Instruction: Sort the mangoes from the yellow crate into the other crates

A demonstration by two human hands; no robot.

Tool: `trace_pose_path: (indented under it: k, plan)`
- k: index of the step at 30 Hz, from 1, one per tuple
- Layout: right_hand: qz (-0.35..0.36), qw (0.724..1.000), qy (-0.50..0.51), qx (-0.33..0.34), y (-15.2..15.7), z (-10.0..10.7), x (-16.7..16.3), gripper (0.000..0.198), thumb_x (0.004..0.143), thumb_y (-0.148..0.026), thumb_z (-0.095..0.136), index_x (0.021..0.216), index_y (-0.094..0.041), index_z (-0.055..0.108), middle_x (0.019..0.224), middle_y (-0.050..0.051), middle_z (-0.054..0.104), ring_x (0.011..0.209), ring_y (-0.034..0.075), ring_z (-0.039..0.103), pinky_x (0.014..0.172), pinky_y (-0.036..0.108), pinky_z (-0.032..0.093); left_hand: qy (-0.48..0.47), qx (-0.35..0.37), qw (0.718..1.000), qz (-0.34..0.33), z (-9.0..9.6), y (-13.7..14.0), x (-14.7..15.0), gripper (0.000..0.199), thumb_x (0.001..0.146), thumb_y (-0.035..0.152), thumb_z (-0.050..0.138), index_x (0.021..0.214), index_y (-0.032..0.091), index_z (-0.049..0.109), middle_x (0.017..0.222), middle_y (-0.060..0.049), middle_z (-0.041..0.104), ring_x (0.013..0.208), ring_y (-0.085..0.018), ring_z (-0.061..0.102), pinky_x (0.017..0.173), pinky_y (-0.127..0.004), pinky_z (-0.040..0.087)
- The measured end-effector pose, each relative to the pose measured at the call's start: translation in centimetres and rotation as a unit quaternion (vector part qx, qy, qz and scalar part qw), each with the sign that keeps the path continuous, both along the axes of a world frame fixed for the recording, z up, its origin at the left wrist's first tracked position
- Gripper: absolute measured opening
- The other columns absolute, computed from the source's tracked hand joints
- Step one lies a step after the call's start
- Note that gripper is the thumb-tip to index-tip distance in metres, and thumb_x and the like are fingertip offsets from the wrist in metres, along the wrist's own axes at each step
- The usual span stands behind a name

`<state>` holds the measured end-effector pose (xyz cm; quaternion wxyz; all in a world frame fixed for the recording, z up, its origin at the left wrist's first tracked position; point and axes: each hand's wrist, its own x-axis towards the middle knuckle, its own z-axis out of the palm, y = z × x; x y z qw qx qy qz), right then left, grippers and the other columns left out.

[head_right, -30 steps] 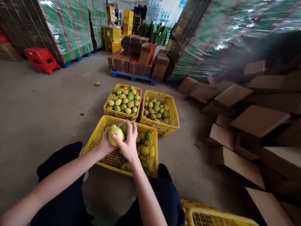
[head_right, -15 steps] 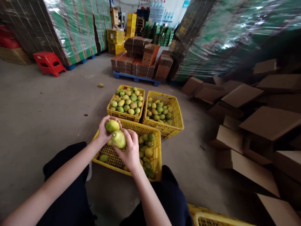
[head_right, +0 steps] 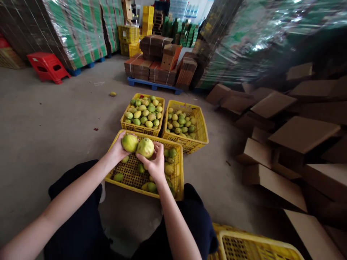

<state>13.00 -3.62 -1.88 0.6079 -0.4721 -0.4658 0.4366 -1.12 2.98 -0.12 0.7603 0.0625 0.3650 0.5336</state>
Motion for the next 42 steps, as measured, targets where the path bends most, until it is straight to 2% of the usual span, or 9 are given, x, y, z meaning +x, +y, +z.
trace_pose_path:
  k: [3,7,11,15,20,24,34,38,42]
  plan:
    - [0.024,0.993,0.097,-0.058,0.5,0.0,0.0,0.046,0.061,-0.028,0.084,0.098,-0.026,0.057,0.095,-0.003,0.067,0.085,0.017,0.066,0.081,0.032,0.056,-0.026,-0.068,0.997,0.001,0.1,0.2,-0.3,0.037,0.097,0.043,0.044,0.083,0.016,0.064,0.065,-0.004,0.066,0.066,-0.02,0.068,0.068,-0.033,0.059]
    - [0.073,0.967,0.224,-0.095,1.0,0.4,0.2,0.032,0.068,-0.039,0.072,0.094,-0.024,0.062,0.087,0.002,0.07,0.082,0.023,0.068,0.072,0.037,0.058,-0.051,-0.03,0.998,-0.005,1.4,-0.5,-0.4,0.029,0.095,0.042,0.055,0.094,0.015,0.066,0.072,-0.003,0.069,0.065,-0.015,0.067,0.067,-0.027,0.06]
    - [0.112,0.937,0.298,-0.142,1.1,0.8,0.4,0.039,0.076,-0.059,0.064,0.091,-0.023,0.064,0.078,0.006,0.071,0.063,0.022,0.067,0.048,0.032,0.05,-0.119,-0.023,0.992,-0.044,2.3,-1.2,-0.8,0.025,0.094,0.038,0.056,0.089,0.015,0.063,0.074,-0.005,0.068,0.064,-0.014,0.067,0.055,-0.021,0.058]
    - [0.146,0.931,0.307,-0.134,1.0,0.9,0.3,0.046,0.073,-0.065,0.065,0.089,-0.022,0.064,0.077,0.005,0.072,0.056,0.019,0.064,0.038,0.026,0.039,-0.133,0.007,0.988,-0.081,2.3,-1.6,-0.8,0.026,0.092,0.038,0.056,0.08,0.015,0.062,0.072,-0.004,0.067,0.059,-0.013,0.066,0.048,-0.019,0.055]
    - [0.108,0.936,0.317,-0.112,0.7,1.1,0.2,0.053,0.067,-0.073,0.069,0.084,-0.023,0.066,0.075,0.002,0.071,0.061,0.021,0.067,0.044,0.028,0.047,-0.055,0.126,0.985,-0.103,2.4,-1.8,-0.5,0.032,0.09,0.037,0.059,0.068,0.014,0.064,0.062,-0.003,0.064,0.051,-0.016,0.064,0.045,-0.026,0.053]
    - [0.095,0.962,0.247,-0.072,0.3,1.4,0.1,0.052,0.069,-0.073,0.064,0.072,-0.021,0.069,0.068,0.004,0.07,0.062,0.023,0.067,0.052,0.036,0.054,-0.019,0.214,0.963,-0.161,2.4,-2.1,-0.6,0.038,0.086,0.035,0.061,0.056,0.013,0.064,0.053,-0.003,0.058,0.045,-0.019,0.062,0.043,-0.028,0.048]
    - [0.07,0.985,0.157,-0.029,0.2,1.0,0.3,0.043,0.07,-0.064,0.062,0.067,-0.022,0.071,0.071,0.006,0.072,0.067,0.025,0.067,0.068,0.041,0.057,0.02,0.314,0.92,-0.234,1.9,-2.3,-1.0,0.033,0.078,0.034,0.064,0.054,0.012,0.067,0.054,-0.007,0.061,0.047,-0.022,0.064,0.048,-0.032,0.047]
    - [0.086,0.975,0.201,-0.048,0.3,0.8,0.3,0.045,0.071,-0.066,0.065,0.07,-0.021,0.071,0.071,0.005,0.072,0.066,0.024,0.068,0.066,0.04,0.058,0.006,0.293,0.929,-0.226,1.6,-2.1,-0.9,0.03,0.076,0.032,0.066,0.054,0.011,0.067,0.054,-0.007,0.061,0.047,-0.021,0.064,0.048,-0.031,0.049]
    - [0.119,0.944,0.283,-0.12,0.8,0.5,0.1,0.059,0.078,-0.079,0.055,0.082,-0.022,0.07,0.076,0.006,0.074,0.066,0.025,0.07,0.054,0.037,0.057,-0.055,0.122,0.981,-0.14,1.4,-1.7,-0.1,0.024,0.083,0.028,0.06,0.064,0.014,0.066,0.061,-0.004,0.066,0.054,-0.017,0.065,0.052,-0.027,0.053]
